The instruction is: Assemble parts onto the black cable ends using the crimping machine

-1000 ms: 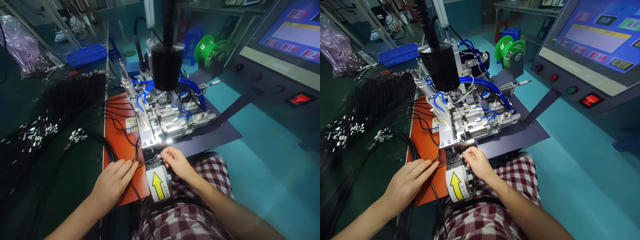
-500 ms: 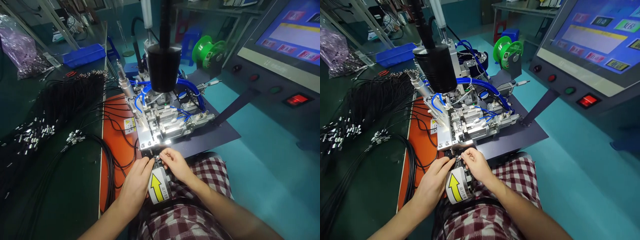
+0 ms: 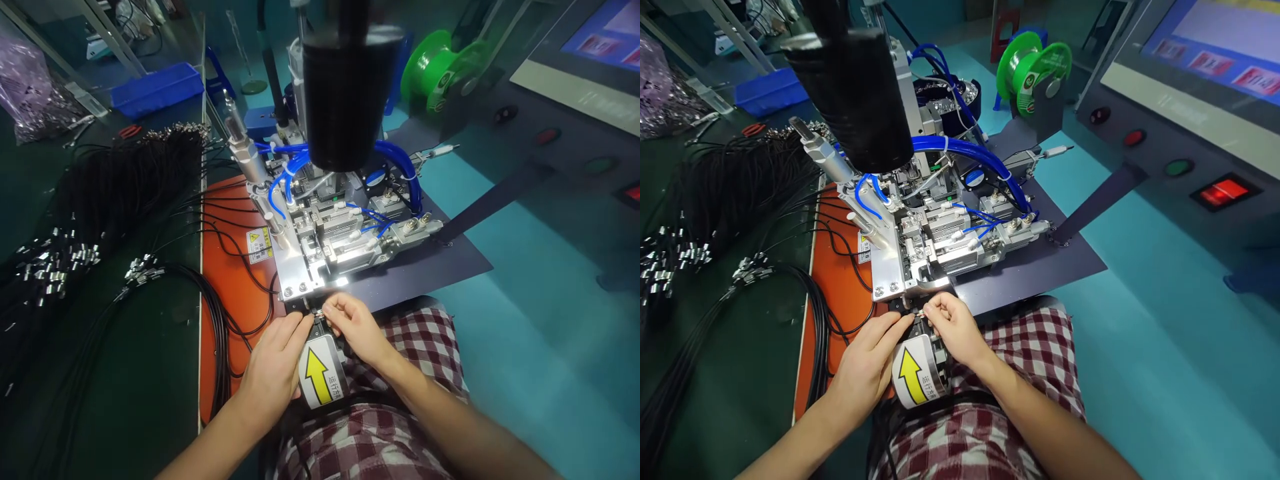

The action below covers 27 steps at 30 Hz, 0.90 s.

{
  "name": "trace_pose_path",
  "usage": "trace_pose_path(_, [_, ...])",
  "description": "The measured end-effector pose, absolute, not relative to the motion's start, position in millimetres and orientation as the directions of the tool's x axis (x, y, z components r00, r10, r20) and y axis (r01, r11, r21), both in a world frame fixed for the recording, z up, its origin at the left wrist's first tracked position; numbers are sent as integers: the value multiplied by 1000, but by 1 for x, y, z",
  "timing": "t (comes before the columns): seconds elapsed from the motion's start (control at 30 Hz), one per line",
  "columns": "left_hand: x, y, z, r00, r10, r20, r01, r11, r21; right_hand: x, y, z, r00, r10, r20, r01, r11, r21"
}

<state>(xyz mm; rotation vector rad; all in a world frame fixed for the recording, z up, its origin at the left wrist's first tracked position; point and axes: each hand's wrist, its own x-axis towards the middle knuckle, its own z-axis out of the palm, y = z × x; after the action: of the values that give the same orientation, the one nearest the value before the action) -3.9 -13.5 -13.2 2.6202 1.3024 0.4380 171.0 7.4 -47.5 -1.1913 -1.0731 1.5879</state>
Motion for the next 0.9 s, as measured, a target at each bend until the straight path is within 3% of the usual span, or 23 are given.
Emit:
trace_pose_path(0.23, [1, -13, -9, 511, 841, 177, 755, -538, 375, 168, 8, -48, -196, 944, -266, -174, -300, -938])
trace_pose_path(0.5, [5, -11, -3, 495, 857, 143, 751, -505, 425, 172, 5, -49, -155, 972, -177, 4, -179, -984])
trace_pose_path(0.67, [3, -12, -10, 562, 810, 167, 740, -582, 336, 170, 8, -52, -226, 935, -275, -168, -315, -934])
trace_pose_path(0.9, [8, -14, -8, 494, 862, 113, 771, -495, 402, 168, 7, -51, -232, 927, -294, -222, -345, -912])
